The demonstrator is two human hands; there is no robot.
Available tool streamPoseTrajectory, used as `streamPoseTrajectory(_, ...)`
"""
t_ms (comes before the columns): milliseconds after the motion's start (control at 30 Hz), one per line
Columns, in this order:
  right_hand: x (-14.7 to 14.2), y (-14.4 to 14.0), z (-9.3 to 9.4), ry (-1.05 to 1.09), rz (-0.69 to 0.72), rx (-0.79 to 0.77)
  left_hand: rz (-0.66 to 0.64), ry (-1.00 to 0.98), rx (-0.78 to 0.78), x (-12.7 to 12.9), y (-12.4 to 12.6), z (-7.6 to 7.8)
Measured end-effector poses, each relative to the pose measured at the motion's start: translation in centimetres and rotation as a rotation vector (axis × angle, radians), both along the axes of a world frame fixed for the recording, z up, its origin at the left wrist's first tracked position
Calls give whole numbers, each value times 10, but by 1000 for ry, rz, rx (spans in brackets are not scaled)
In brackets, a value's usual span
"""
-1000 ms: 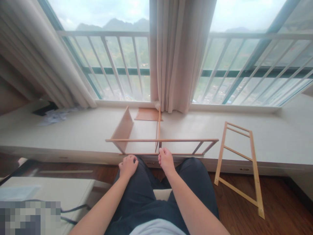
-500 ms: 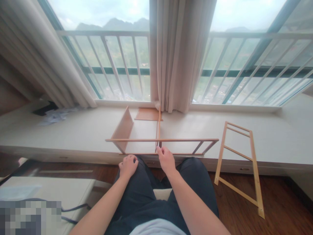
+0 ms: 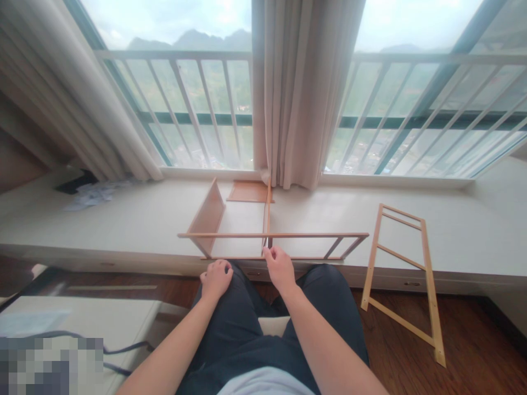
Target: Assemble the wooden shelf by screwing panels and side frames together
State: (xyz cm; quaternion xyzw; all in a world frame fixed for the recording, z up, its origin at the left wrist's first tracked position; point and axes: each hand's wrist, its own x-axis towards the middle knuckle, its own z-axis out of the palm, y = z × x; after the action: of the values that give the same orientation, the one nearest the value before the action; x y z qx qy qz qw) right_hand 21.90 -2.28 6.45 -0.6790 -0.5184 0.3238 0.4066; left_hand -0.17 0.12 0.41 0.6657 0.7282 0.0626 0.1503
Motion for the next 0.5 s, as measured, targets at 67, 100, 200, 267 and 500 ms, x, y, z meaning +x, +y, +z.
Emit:
streamPoseTrajectory(67, 0, 0, 0, 25, 1, 6, -2, 3, 0, 0, 0, 0)
streamPoseTrajectory(100, 0, 0, -1, 42, 3, 8, -3, 5, -1, 0, 0, 0)
streamPoseTrajectory(200, 0, 1, -4, 92, 11, 7, -3, 11, -6, 0, 0, 0)
streamPoseTrajectory(267, 0, 1, -6, 123, 16, 10, 2, 7, -4, 0, 0, 0)
streamPoseTrajectory(500, -1, 4, -14, 181, 33, 10, 5, -15, 3, 1, 0, -1)
